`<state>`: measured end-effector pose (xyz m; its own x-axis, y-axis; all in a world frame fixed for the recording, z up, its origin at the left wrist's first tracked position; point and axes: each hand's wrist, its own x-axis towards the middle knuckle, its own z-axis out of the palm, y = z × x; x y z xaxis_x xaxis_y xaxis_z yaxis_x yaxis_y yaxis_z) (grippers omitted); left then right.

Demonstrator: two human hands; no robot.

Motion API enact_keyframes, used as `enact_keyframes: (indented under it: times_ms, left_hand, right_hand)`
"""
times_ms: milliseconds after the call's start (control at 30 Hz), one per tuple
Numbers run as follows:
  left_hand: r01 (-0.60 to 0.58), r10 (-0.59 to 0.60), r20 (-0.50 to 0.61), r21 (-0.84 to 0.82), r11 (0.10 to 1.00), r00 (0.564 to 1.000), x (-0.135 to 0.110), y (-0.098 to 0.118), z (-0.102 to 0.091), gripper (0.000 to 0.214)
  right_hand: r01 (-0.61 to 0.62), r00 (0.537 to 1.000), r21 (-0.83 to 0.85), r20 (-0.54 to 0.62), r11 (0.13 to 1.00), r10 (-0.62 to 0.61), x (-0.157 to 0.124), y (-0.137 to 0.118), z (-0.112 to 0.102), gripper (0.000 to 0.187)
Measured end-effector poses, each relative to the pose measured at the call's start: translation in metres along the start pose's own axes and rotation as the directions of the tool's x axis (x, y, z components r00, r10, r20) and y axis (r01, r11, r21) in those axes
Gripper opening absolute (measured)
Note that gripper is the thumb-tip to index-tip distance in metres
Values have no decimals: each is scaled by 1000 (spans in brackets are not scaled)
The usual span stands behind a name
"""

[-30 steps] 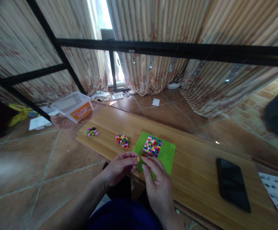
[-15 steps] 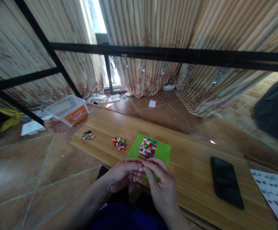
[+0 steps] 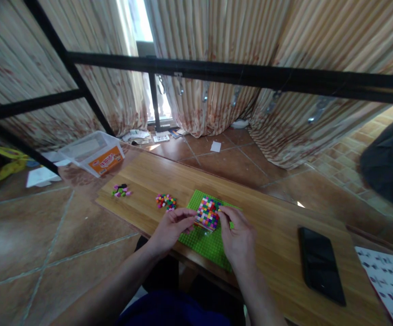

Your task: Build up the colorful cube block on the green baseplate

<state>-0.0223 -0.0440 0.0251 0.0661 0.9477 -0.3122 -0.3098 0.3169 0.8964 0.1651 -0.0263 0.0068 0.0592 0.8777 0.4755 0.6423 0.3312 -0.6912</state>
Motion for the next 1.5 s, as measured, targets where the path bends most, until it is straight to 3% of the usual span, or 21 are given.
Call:
enact_keyframes:
  times_ms: [167,300,800,1167,1500]
  left_hand:
    - [-63,68,-41,111,992,997,16,-7,-2,16]
    - [-69,76,-48,118,991,996,22,-15,-4,13]
    - [-87,91,-29,122,989,995,28,-31,-7,11]
    - [-110,114,-14,174,979,993,24,-34,-9,15]
    - [-102,108,-28,148,984,994,23,-31,-6,13]
  right_hand:
    - [197,980,-215,33,957,-194,4,5,9,29]
    - [250,967,-258,12,933,-255,4,4,11,27]
    - [24,994,-109,-102,994,-35,3,12,21,30]
    - [213,973,-302,-15,929,-229,-10,11,18,28]
    - [267,959,-315,-6,911,-283,-11,16,20,29]
